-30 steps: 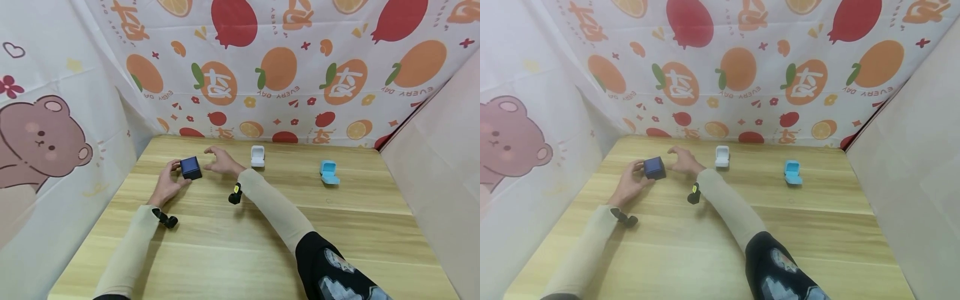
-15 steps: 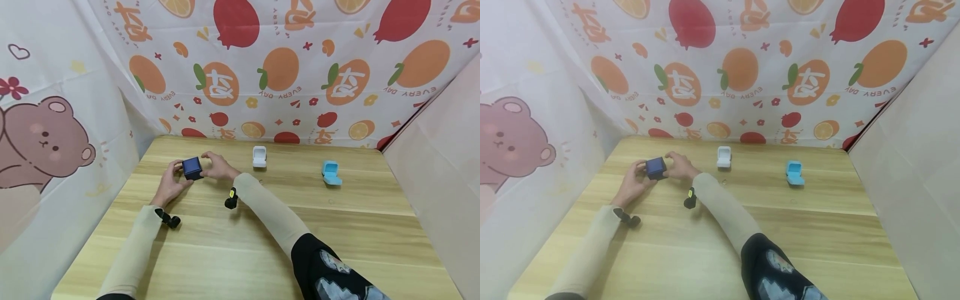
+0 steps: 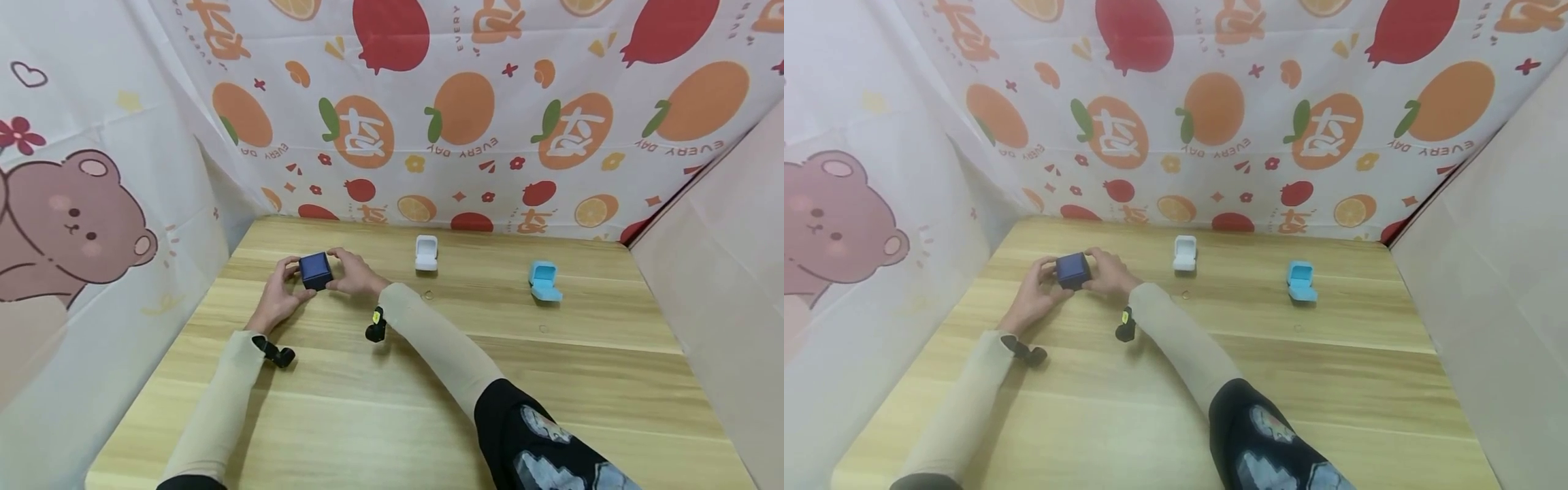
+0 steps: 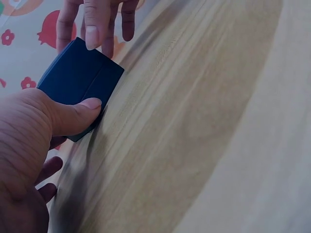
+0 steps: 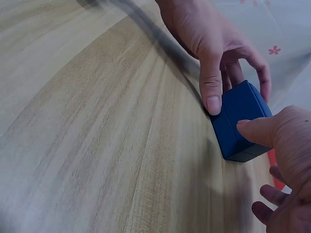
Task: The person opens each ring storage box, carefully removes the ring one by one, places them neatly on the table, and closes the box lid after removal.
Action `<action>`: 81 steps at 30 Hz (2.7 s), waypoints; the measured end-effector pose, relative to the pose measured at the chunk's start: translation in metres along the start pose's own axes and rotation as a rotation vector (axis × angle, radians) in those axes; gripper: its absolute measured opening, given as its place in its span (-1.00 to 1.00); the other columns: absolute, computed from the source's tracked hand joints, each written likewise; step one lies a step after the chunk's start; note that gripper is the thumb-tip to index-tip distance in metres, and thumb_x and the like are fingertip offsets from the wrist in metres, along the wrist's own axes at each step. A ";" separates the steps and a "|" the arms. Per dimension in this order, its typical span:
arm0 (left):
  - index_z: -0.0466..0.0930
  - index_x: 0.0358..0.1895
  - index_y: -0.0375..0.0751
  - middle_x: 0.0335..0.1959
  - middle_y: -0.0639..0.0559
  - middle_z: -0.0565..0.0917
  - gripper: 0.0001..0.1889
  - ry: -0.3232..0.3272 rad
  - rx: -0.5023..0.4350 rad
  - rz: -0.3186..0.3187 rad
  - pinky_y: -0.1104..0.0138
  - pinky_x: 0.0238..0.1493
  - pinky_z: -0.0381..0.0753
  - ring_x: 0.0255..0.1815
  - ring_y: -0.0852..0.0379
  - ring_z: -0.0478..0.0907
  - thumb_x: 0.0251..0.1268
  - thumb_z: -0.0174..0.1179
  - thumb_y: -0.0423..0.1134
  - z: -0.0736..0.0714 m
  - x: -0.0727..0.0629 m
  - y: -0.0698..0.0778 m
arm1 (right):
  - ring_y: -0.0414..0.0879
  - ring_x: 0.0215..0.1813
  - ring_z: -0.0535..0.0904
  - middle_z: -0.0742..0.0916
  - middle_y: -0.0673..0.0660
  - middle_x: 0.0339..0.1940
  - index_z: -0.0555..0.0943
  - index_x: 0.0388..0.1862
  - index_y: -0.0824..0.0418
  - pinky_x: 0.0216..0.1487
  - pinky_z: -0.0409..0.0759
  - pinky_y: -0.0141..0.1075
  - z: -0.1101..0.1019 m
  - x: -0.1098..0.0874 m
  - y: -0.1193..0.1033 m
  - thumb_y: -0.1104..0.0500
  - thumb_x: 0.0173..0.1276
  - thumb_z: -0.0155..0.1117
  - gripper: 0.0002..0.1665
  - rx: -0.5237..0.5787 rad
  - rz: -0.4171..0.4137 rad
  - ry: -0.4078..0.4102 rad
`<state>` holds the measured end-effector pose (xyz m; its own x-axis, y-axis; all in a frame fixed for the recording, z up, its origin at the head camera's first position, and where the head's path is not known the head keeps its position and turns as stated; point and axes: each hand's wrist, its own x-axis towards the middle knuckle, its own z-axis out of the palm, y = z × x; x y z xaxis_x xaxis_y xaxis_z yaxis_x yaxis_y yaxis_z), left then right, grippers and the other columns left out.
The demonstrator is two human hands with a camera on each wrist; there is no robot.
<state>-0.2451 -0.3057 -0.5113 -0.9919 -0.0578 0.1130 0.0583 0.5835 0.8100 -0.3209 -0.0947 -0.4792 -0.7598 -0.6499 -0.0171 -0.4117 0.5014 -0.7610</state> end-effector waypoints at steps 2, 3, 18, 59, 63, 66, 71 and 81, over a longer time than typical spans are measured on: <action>0.08 0.55 -0.14 0.48 -0.49 0.34 -0.10 -0.011 -0.010 0.005 -0.30 0.56 -0.02 0.59 -0.38 0.16 0.20 0.40 -0.46 -0.001 0.000 0.001 | 0.10 0.60 0.28 0.39 0.16 0.60 0.18 0.60 0.08 0.56 0.32 0.01 0.000 0.000 0.000 0.14 0.36 0.43 -0.08 -0.004 0.002 -0.003; 0.08 0.55 -0.12 0.48 -0.48 0.34 -0.10 -0.015 -0.011 0.004 -0.30 0.57 -0.03 0.60 -0.38 0.15 0.20 0.40 -0.47 -0.001 0.000 0.002 | 0.10 0.60 0.28 0.39 0.16 0.60 0.18 0.60 0.08 0.56 0.32 0.01 -0.001 0.000 0.000 0.14 0.36 0.43 -0.07 -0.007 0.004 -0.003; 0.07 0.56 0.01 0.51 -0.39 0.35 -0.08 -0.054 0.022 -0.034 -0.33 0.52 -0.24 0.62 -0.34 0.12 0.21 0.43 -0.35 -0.001 -0.001 0.004 | 0.09 0.59 0.29 0.45 0.08 0.57 0.28 0.58 -0.05 0.59 0.26 0.05 -0.001 0.003 0.001 0.20 0.38 0.39 -0.15 -0.054 -0.025 -0.024; 0.07 0.52 0.02 0.47 -0.41 0.40 -0.11 -0.010 0.066 -0.010 -0.16 0.31 -0.10 0.39 -0.34 0.16 0.22 0.44 -0.30 0.003 0.001 0.007 | 0.13 0.53 0.26 0.50 0.06 0.53 0.26 0.59 0.01 0.53 0.31 0.03 -0.006 0.004 -0.001 -0.04 0.54 0.19 -0.29 -0.116 -0.036 -0.079; 0.07 0.52 0.03 0.47 -0.41 0.40 -0.11 -0.011 0.067 -0.014 -0.14 0.28 -0.09 0.37 -0.32 0.16 0.22 0.45 -0.30 0.003 0.001 0.007 | 0.11 0.50 0.27 0.49 0.06 0.54 0.26 0.59 0.01 0.51 0.32 0.02 -0.007 0.004 -0.001 -0.04 0.54 0.19 -0.29 -0.114 -0.043 -0.083; 0.08 0.52 0.02 0.46 -0.42 0.41 -0.11 -0.009 0.072 -0.008 -0.16 0.30 -0.08 0.37 -0.32 0.16 0.21 0.45 -0.30 0.003 0.001 0.006 | 0.10 0.48 0.27 0.49 0.06 0.55 0.26 0.59 0.02 0.51 0.31 0.03 -0.007 0.004 -0.002 -0.04 0.55 0.18 -0.29 -0.103 -0.042 -0.090; 0.09 0.52 0.02 0.45 -0.41 0.42 -0.10 -0.005 0.077 0.005 -0.16 0.30 -0.07 0.36 -0.33 0.17 0.20 0.46 -0.28 0.004 0.001 0.004 | 0.09 0.46 0.28 0.49 0.04 0.54 0.27 0.59 0.00 0.50 0.31 0.05 -0.006 0.002 -0.003 -0.06 0.54 0.19 -0.28 -0.094 -0.027 -0.087; 0.08 0.53 0.04 0.45 -0.40 0.42 -0.10 -0.015 0.090 -0.017 -0.16 0.32 -0.05 0.36 -0.31 0.15 0.21 0.46 -0.26 0.005 -0.003 0.003 | 0.07 0.47 0.27 0.51 0.03 0.53 0.27 0.59 -0.04 0.50 0.31 0.06 -0.004 0.002 -0.002 -0.10 0.53 0.19 -0.28 -0.079 -0.002 -0.099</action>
<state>-0.2429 -0.2998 -0.5122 -0.9942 -0.0568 0.0908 0.0318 0.6531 0.7566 -0.3240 -0.0944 -0.4751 -0.7074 -0.7019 -0.0825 -0.4542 0.5410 -0.7078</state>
